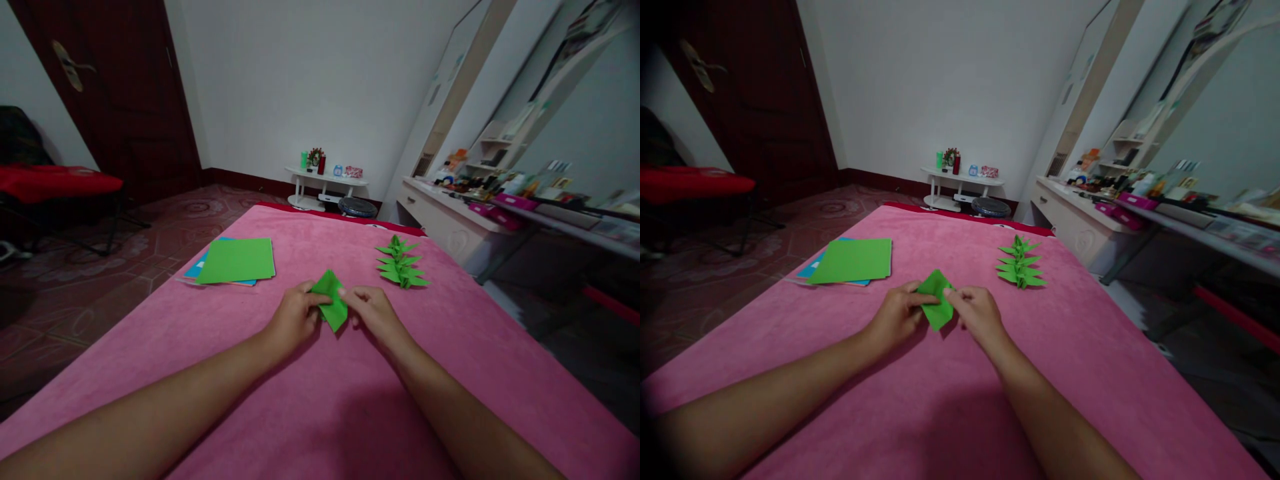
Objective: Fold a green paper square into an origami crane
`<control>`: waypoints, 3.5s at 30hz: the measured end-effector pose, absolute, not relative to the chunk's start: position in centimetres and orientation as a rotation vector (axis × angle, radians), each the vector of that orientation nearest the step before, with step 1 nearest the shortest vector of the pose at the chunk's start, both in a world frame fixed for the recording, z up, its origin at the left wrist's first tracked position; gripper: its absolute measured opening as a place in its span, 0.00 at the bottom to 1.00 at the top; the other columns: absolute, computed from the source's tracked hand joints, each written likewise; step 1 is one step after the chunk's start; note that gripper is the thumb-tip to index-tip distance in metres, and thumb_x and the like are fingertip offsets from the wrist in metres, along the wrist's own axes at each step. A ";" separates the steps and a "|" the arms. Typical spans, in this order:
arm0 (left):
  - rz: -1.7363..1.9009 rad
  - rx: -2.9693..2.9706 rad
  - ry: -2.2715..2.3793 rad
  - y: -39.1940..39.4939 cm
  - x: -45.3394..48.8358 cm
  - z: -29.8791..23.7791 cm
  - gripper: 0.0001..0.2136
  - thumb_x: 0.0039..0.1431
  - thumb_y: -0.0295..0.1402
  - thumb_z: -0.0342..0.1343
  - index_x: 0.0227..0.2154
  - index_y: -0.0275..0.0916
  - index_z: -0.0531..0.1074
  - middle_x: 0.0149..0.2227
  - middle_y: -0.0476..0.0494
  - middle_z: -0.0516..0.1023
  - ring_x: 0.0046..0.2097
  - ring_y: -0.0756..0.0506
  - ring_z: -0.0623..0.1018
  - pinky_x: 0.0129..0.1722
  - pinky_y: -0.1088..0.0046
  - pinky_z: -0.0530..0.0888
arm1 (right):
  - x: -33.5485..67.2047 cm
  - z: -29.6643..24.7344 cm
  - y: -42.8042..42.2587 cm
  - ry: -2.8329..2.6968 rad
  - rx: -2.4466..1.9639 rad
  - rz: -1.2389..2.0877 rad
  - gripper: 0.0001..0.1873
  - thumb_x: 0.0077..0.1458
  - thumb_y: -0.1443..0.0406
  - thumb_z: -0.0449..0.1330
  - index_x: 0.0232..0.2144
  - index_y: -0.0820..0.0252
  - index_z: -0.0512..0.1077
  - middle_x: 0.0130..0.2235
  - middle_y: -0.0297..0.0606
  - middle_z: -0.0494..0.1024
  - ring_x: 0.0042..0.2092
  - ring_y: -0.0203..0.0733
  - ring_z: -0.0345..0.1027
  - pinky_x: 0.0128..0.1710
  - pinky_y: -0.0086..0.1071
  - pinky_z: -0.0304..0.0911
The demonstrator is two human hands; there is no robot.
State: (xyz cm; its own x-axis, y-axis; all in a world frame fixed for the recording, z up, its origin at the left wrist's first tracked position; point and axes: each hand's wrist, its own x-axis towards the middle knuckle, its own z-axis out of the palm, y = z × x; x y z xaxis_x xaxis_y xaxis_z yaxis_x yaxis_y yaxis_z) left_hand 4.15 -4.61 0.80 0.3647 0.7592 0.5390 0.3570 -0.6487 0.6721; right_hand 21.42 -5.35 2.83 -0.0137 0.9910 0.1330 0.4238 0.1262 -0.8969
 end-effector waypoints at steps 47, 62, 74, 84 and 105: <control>1.354 1.854 0.822 -4.7 3.9 1.1 0.10 0.49 0.20 0.53 0.30 0.38 0.77 0.31 0.44 0.77 0.33 0.48 0.75 0.33 0.73 0.70 | 20.5 2.0 -5.8 -1.065 -1.022 1.469 0.12 0.42 0.59 0.67 0.28 0.62 0.75 0.25 0.33 0.75 0.24 0.33 0.67 0.28 0.29 0.67; 1.400 2.047 0.740 -5.0 3.5 1.5 0.15 0.51 0.19 0.52 0.37 0.40 0.77 0.35 0.44 0.75 0.35 0.48 0.74 0.33 0.75 0.69 | 20.3 2.0 -6.2 -1.006 -0.972 1.440 0.10 0.44 0.61 0.66 0.30 0.60 0.76 0.27 0.33 0.76 0.26 0.33 0.67 0.29 0.28 0.65; 1.295 1.924 0.658 -4.7 4.0 1.3 0.15 0.52 0.20 0.54 0.39 0.41 0.78 0.35 0.42 0.77 0.36 0.47 0.76 0.35 0.73 0.70 | 21.5 2.8 -5.2 -1.480 -0.998 1.094 0.10 0.46 0.60 0.64 0.27 0.62 0.75 0.26 0.33 0.72 0.28 0.36 0.63 0.30 0.29 0.59; 1.207 1.891 0.587 -4.8 4.0 0.9 0.12 0.53 0.23 0.56 0.38 0.41 0.79 0.38 0.39 0.77 0.37 0.46 0.77 0.36 0.72 0.71 | 21.2 2.1 -5.3 -1.406 -1.089 1.024 0.14 0.49 0.59 0.60 0.19 0.63 0.71 0.19 0.30 0.65 0.23 0.32 0.56 0.23 0.27 0.52; 1.183 1.115 0.845 -4.1 3.8 1.5 0.14 0.39 0.28 0.67 0.33 0.37 0.78 0.31 0.44 0.80 0.30 0.48 0.77 0.31 0.73 0.74 | 20.9 4.7 -6.4 -1.617 -0.957 0.592 0.04 0.51 0.65 0.61 0.29 0.55 0.77 0.44 0.39 0.69 0.48 0.43 0.65 0.44 0.36 0.63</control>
State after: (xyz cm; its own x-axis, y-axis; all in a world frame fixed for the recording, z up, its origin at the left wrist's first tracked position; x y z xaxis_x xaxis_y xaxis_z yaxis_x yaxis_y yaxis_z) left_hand 3.82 -4.14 1.51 0.2076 0.9770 0.0489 -0.2707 0.0093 0.9626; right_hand 20.86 -6.39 4.74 -0.0611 0.8304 0.5538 0.2770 0.5471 -0.7899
